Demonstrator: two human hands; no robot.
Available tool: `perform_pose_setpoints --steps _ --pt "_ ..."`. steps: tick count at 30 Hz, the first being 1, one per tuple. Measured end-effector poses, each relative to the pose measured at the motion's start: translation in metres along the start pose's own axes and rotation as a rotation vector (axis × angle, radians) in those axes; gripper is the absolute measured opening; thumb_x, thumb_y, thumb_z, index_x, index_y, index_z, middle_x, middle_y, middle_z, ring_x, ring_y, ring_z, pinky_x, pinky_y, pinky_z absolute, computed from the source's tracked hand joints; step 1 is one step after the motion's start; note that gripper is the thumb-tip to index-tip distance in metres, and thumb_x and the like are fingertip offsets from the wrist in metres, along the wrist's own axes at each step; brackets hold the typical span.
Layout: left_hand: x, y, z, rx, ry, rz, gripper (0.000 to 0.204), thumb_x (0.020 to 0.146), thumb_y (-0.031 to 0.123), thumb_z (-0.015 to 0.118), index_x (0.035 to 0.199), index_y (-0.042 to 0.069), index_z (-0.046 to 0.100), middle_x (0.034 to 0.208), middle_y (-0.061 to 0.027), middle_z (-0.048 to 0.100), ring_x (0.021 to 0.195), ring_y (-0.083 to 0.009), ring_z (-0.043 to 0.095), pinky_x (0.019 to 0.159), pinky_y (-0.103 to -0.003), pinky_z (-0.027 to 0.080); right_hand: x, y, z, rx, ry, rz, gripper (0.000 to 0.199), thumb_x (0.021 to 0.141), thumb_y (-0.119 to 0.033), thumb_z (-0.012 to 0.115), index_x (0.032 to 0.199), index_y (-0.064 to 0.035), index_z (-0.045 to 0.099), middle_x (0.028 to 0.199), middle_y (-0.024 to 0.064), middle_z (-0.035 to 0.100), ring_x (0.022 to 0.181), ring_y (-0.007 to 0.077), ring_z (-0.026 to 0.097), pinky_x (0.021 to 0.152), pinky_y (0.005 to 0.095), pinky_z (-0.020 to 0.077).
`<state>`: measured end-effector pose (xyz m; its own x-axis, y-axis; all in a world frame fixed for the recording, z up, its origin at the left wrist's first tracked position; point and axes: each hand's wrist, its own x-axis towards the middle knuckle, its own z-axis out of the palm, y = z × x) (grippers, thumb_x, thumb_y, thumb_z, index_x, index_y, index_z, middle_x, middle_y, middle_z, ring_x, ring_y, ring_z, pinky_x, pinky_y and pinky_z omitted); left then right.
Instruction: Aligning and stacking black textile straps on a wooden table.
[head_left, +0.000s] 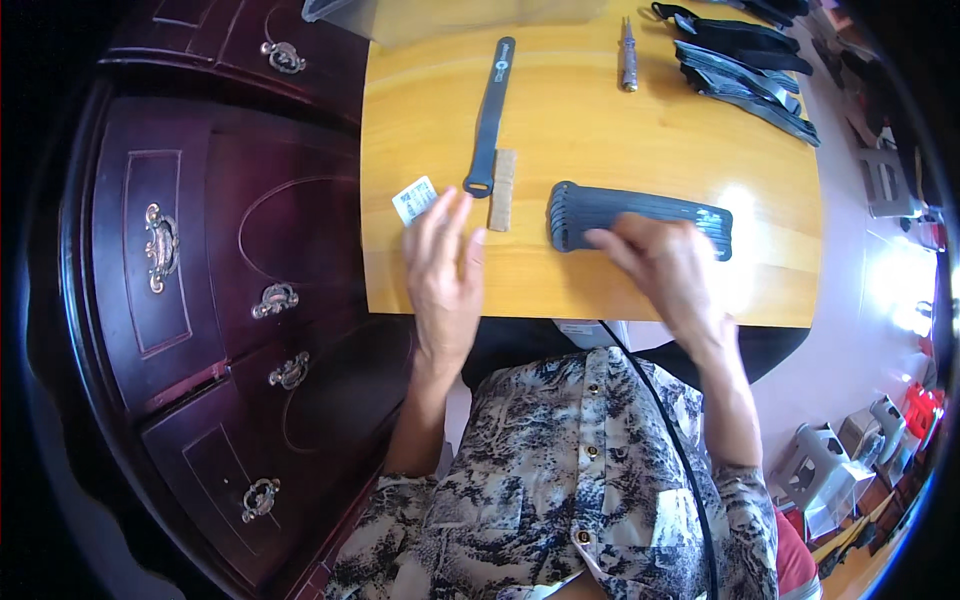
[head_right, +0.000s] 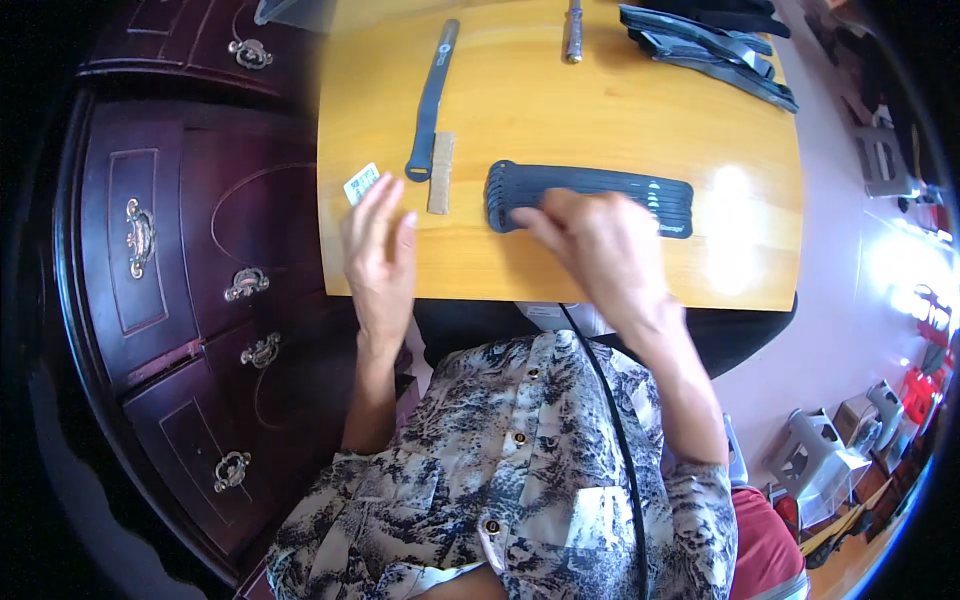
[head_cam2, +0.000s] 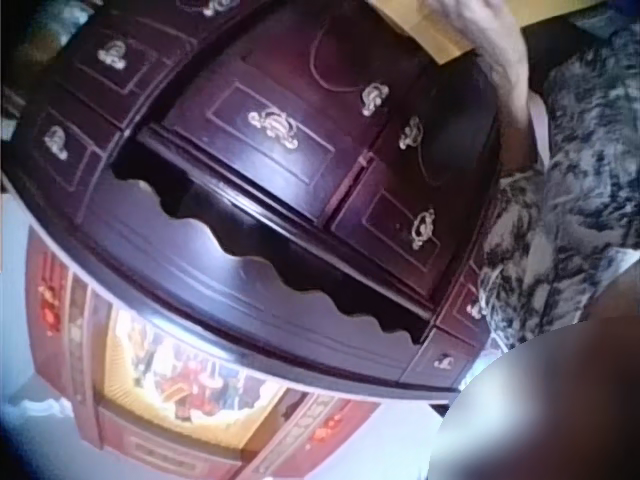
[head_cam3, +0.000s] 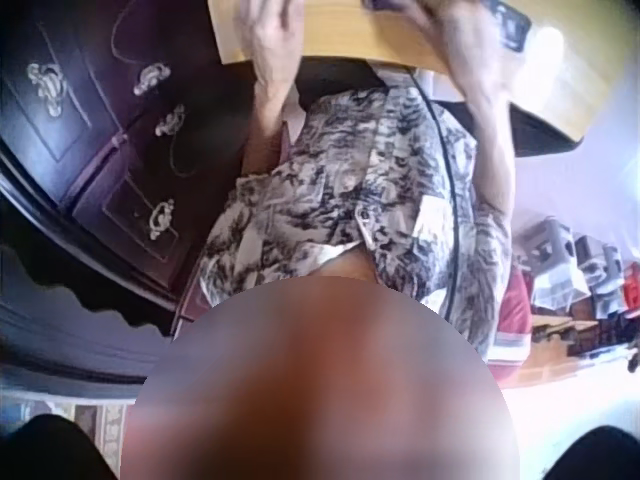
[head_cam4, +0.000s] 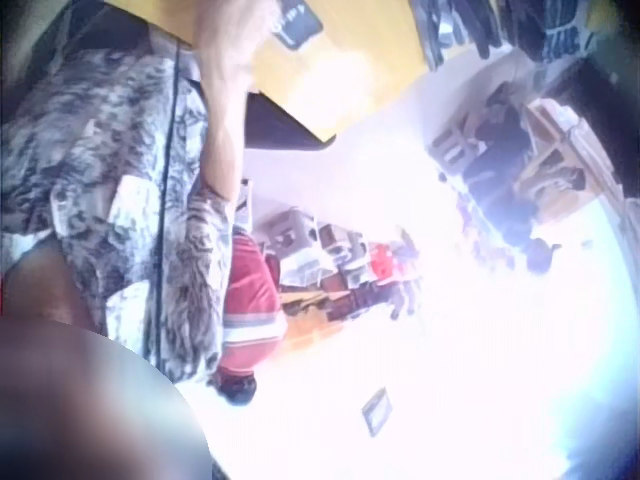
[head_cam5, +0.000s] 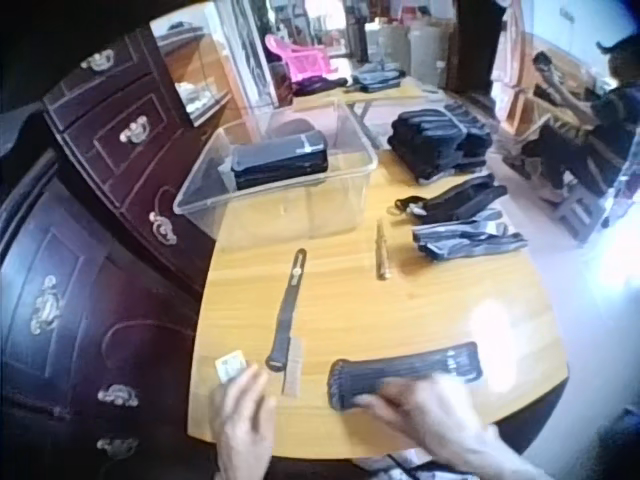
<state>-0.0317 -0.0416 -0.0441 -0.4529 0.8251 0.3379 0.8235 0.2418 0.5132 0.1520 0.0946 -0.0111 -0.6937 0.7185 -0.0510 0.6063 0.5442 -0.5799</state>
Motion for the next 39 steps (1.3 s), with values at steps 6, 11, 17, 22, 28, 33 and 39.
perform_pose_setpoints --steps 6,11,17,22,28,33,39 --pt "0.031 0.002 0.021 -0.024 -0.005 -0.081 0.027 0.086 0.007 0.062 0.113 0.002 0.060 0.099 -0.0117 0.058 0.088 -0.0227 0.057 0.076 -0.032 0.048 0.025 -0.014 0.040 -0.081 -0.242 -0.072 0.040 0.090 -0.045 0.052 0.075 -0.0114 0.070 0.059 0.0132 0.061 0.059 0.0289 0.065 0.055 0.0387 0.0512" --pt "0.033 0.012 0.033 -0.053 -0.109 -0.174 0.026 0.088 0.009 0.061 0.113 0.001 0.060 0.098 -0.0109 0.057 0.079 -0.0176 0.058 0.065 -0.029 0.048 0.035 -0.007 0.057 -0.008 -0.285 -0.013 0.034 0.089 -0.037 0.053 0.076 -0.0107 0.070 0.072 0.0123 0.066 0.072 0.0301 0.068 0.062 0.0400 0.0530" --pt "0.032 0.017 0.032 -0.117 -0.076 -0.148 0.024 0.088 0.008 0.061 0.110 0.000 0.060 0.091 -0.0087 0.054 0.073 -0.0159 0.053 0.065 -0.030 0.045 0.030 0.002 0.050 0.061 -0.196 -0.149 0.035 0.088 -0.036 0.055 0.072 -0.0088 0.068 0.063 0.0153 0.061 0.066 0.0303 0.066 0.058 0.0396 0.0518" --pt "0.034 0.016 0.029 -0.068 -0.066 -0.137 0.020 0.086 0.008 0.063 0.104 0.000 0.059 0.089 -0.0086 0.052 0.071 -0.0166 0.050 0.062 -0.030 0.043 0.031 0.000 0.038 0.073 0.127 -0.256 0.034 0.086 -0.030 0.056 0.062 -0.0066 0.055 0.049 0.0107 0.054 0.046 0.0304 0.059 0.045 0.0384 0.0479" --pt "0.037 0.022 0.026 -0.070 -0.072 -0.235 0.021 0.083 0.007 0.067 0.100 0.000 0.057 0.086 -0.0084 0.049 0.069 -0.0183 0.049 0.062 -0.031 0.043 0.031 0.014 0.070 -0.039 0.185 -0.330 0.017 0.078 -0.019 0.058 0.065 -0.0076 0.054 0.053 0.0101 0.056 0.050 0.0266 0.062 0.043 0.0380 0.0482" --pt "0.038 0.013 0.027 -0.031 -0.038 -0.203 0.020 0.082 0.006 0.068 0.093 -0.001 0.053 0.085 -0.0097 0.049 0.068 -0.0204 0.049 0.063 -0.034 0.043 0.030 0.009 0.069 0.015 0.189 -0.291 0.016 0.079 -0.018 0.059 0.068 -0.0076 0.055 0.057 0.0081 0.057 0.052 0.0260 0.061 0.046 0.0372 0.0489" --pt "0.037 -0.010 0.028 -0.271 -0.006 -0.349 0.016 0.085 0.006 0.065 0.091 0.000 0.051 0.082 -0.0069 0.053 0.066 -0.0140 0.052 0.060 -0.029 0.044 0.005 0.025 0.000 0.089 0.400 -0.283 0.032 0.084 -0.027 0.064 0.060 -0.0086 0.053 0.055 0.0069 0.057 0.047 0.0211 0.056 0.046 0.0336 0.0456"
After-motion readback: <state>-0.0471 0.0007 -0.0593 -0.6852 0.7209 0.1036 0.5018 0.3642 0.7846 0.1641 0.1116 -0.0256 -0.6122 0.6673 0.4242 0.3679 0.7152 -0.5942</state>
